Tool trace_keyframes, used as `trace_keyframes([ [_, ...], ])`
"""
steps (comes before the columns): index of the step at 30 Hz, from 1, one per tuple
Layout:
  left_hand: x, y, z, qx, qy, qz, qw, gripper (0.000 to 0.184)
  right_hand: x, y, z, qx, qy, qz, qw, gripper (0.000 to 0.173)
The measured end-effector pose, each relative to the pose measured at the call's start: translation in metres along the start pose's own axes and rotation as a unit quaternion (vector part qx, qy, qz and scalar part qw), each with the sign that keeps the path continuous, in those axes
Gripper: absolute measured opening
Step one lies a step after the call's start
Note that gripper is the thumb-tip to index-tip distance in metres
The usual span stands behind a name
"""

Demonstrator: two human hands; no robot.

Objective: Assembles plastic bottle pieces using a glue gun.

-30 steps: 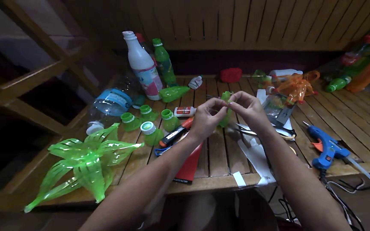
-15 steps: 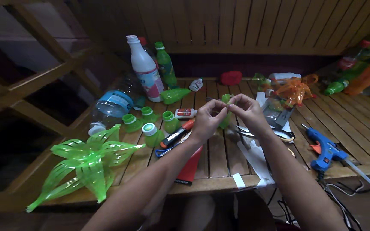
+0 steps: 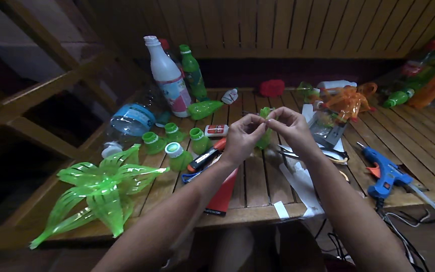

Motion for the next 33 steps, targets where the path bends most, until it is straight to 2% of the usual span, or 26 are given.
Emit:
trace_keyframes([
  [13, 0.0025, -0.0009, -0.0013, -0.003, 0.000, 0.008, 1.000, 0.008, 0.0052, -0.0010, 0.0005, 0.017, -0.009, -0.006, 1.000, 0.004],
  [20, 0.0029, 0.0015, -0.0008, -0.006, 0.015, 0.017, 1.000, 0.008, 0.0069, 0.0006, -0.0006, 0.016, -0.011, -0.030, 0.999, 0.024],
  [25, 0.0017, 0.0001, 0.0005, -0.018, 0.011, 0.012, 1.000, 0.009, 0.0058, -0.0001, -0.0023, 0.018, -0.018, -0.020, 0.999, 0.009],
  [33, 0.0025, -0.0004, 0.0010, -0.020, -0.003, -0.002, 1.000, 0.010, 0.0068, 0.0006, -0.0003, 0.025, 0.019, -0.008, 0.999, 0.006],
])
Point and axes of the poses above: each hand's wrist, its own x-axis towards the middle knuckle, its own y-axis out of the back of the hand, z = x × y, the point moved 6 cm from there along x, towards the middle knuckle, and after that the axes turned 11 degrees about z, right-handed, at the moved point
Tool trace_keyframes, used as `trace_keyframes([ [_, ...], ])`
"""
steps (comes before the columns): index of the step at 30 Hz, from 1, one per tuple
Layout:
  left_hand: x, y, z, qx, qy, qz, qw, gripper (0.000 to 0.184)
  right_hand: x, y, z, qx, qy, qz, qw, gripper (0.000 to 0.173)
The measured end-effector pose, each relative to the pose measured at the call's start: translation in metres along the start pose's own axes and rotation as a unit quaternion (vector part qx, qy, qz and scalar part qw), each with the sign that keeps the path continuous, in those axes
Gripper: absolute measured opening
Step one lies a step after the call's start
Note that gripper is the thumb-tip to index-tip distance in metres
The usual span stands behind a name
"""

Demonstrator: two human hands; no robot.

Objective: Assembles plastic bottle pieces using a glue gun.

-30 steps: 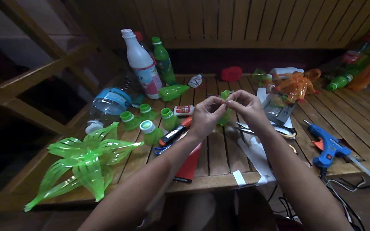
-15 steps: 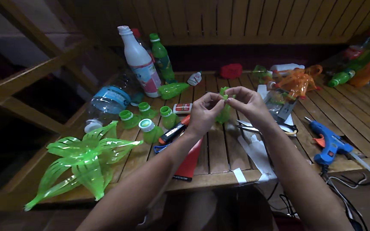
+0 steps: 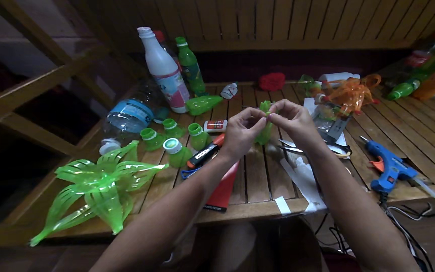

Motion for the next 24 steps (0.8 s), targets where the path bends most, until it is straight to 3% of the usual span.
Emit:
trace_keyframes([
  [8, 0.0019, -0.0003, -0.0014, 0.000, -0.020, -0.003, 1.000, 0.009, -0.0020, -0.0027, -0.0031, -0.011, -0.006, -0.012, 1.000, 0.004],
  [12, 0.0004, 0.0002, -0.0020, -0.001, -0.022, 0.000, 1.000, 0.008, -0.0024, -0.0032, -0.0065, -0.049, -0.004, -0.048, 0.998, 0.014],
  [16, -0.0030, -0.0016, 0.0019, -0.005, -0.003, 0.000, 1.000, 0.008, -0.0024, -0.0011, -0.0093, -0.042, 0.007, -0.029, 0.999, 0.005],
  [24, -0.0036, -0.0037, 0.0023, -0.008, -0.012, -0.016, 1.000, 0.009, -0.0028, 0.0001, -0.0089, -0.036, 0.018, -0.018, 0.999, 0.005],
])
Point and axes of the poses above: each hand's wrist, its own x-axis towards the middle knuckle, its own y-axis out of the back of the hand, z = x × y, the point moved 6 cm from there along x, towards the middle knuckle, and after that the axes turned 11 degrees about z, right-handed, at the moved point
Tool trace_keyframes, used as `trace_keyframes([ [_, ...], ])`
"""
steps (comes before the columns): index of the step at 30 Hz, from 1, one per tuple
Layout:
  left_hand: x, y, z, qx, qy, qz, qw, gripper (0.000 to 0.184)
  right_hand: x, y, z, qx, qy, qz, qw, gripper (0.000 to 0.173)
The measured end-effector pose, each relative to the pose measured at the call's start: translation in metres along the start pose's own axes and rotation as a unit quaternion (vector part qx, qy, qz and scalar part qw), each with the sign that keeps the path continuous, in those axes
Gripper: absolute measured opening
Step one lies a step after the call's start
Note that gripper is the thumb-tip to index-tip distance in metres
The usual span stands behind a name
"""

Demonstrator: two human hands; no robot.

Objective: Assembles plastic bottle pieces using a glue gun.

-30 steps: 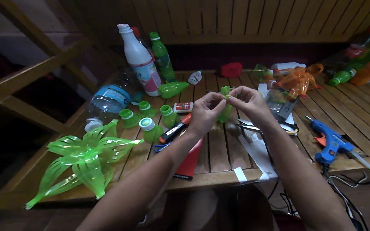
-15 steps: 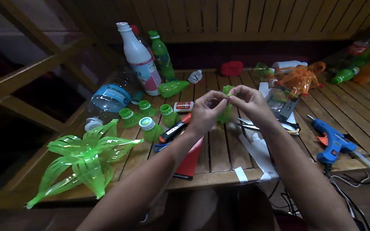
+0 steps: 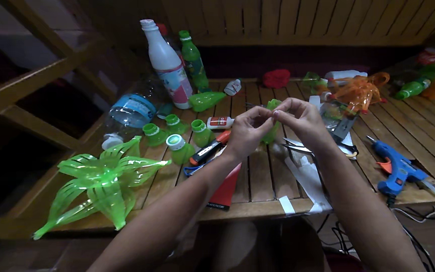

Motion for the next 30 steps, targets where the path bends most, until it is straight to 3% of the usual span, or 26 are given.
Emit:
trace_keyframes([
  [6, 0.0041, 0.0013, -0.0036, 0.000, 0.000, 0.006, 1.000, 0.009, 0.0005, -0.0012, -0.0002, -0.003, -0.003, 0.001, 1.000, 0.003],
  [10, 0.0060, 0.0052, -0.0057, 0.004, 0.026, 0.021, 0.999, 0.007, 0.0026, 0.0006, -0.0023, -0.035, 0.011, -0.015, 0.999, 0.026],
  [16, 0.0084, 0.0072, -0.0070, -0.010, 0.037, 0.031, 0.999, 0.006, 0.0019, -0.0017, -0.0005, -0.013, 0.004, 0.001, 1.000, 0.026],
  [20, 0.0057, 0.0054, -0.0049, 0.001, 0.034, 0.022, 0.999, 0.007, 0.0041, 0.0020, -0.0028, 0.002, 0.003, 0.001, 1.000, 0.038],
  [30, 0.0038, 0.0026, -0.0033, 0.007, 0.032, 0.023, 0.999, 0.007, 0.0008, 0.0026, -0.0034, -0.022, -0.012, -0.004, 1.000, 0.015],
])
Point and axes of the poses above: each hand's wrist, its own x-axis towards the middle knuckle, its own y-axis out of the back of the hand, z = x × y, the point moved 6 cm from there along x, towards the middle knuckle, and after that the axes turned 11 degrees about z, right-handed, at the moved point
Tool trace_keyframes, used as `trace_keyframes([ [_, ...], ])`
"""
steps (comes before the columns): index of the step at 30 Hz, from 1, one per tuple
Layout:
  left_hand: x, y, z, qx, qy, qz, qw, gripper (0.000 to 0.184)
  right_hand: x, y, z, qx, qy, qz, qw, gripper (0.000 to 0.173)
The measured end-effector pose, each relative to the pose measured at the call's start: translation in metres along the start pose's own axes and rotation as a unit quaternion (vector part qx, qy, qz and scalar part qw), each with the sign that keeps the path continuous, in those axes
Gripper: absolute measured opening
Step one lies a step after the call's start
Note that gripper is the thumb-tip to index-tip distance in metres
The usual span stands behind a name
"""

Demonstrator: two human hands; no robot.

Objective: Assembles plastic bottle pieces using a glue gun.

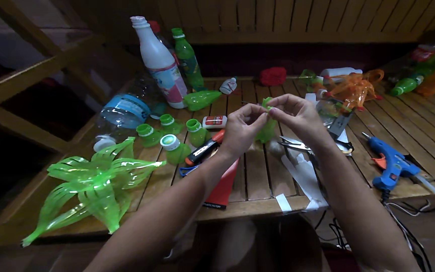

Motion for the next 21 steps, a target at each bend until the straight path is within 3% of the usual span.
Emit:
trace_keyframes([
  [12, -0.0013, -0.0014, 0.0002, 0.030, 0.008, -0.008, 0.999, 0.007, 0.0008, -0.0018, 0.0087, 0.045, -0.024, 0.007, 0.999, 0.005],
  [21, -0.0038, -0.0029, 0.0027, 0.030, -0.003, -0.022, 0.999, 0.008, 0.0009, -0.0010, 0.0070, 0.035, 0.013, 0.008, 0.999, 0.003],
])
Point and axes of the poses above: each hand's wrist, its own x-axis towards the middle knuckle, its own y-axis out of the back of the hand, z = x × y, the point moved 6 cm from there along x, towards the middle knuckle, and after that the axes turned 11 degrees about z, right-handed, at the moved point
